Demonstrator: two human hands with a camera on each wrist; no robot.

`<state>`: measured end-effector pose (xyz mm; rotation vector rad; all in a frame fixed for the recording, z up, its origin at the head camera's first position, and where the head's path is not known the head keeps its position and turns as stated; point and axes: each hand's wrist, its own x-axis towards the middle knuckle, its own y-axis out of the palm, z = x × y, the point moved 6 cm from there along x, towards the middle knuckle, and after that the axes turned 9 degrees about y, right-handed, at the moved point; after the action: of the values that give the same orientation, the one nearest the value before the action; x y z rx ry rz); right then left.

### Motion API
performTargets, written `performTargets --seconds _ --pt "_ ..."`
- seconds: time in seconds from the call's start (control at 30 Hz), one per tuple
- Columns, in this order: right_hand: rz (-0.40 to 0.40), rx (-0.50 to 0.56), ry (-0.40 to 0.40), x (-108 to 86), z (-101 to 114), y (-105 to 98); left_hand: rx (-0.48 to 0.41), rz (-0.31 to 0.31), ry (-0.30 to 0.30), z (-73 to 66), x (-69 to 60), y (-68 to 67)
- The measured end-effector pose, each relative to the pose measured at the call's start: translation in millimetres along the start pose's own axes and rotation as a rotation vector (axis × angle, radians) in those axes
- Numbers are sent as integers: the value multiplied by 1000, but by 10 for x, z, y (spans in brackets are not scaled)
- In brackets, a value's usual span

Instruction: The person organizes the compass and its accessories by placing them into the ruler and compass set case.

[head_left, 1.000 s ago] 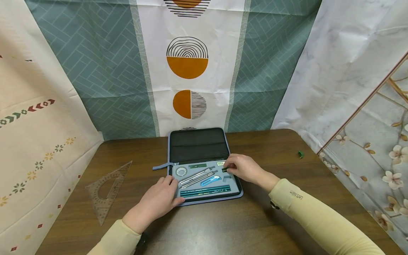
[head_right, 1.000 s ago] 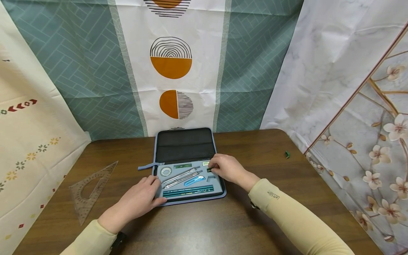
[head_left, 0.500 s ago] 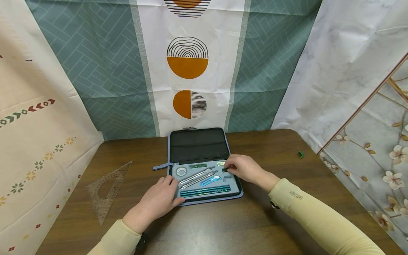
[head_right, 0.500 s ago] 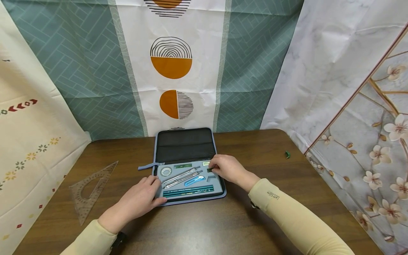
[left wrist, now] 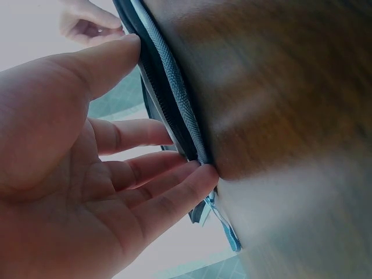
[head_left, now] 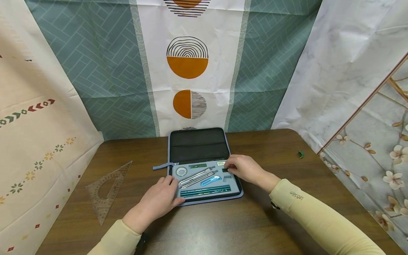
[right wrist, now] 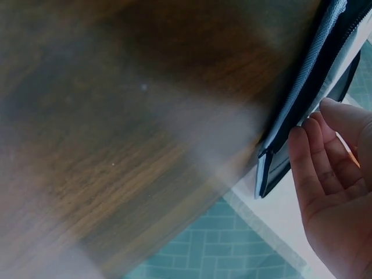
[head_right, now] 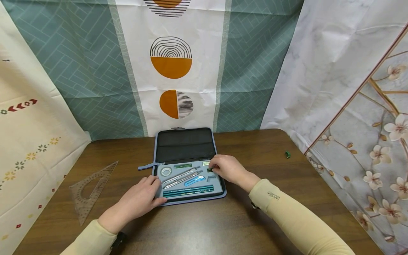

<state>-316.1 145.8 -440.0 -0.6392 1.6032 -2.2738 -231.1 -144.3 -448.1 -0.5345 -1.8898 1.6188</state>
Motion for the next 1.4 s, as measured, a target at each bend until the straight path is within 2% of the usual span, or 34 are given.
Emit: performTargets --seconds 0.27,0.63,0.97,1.4 --pt "-25 -13 30 -64 -82 -83 2 4 1 -10 7 -12" --pt "-94 -86 58 -245 -441 -211 4 13 -1 2 12 -9" --pt "-79 -159 145 -414 -811 -318 2 7 -3 10 2 -22" --pt "-77 -208 194 -588 -1172 -490 -8 15 -15 -2 -3 -4"
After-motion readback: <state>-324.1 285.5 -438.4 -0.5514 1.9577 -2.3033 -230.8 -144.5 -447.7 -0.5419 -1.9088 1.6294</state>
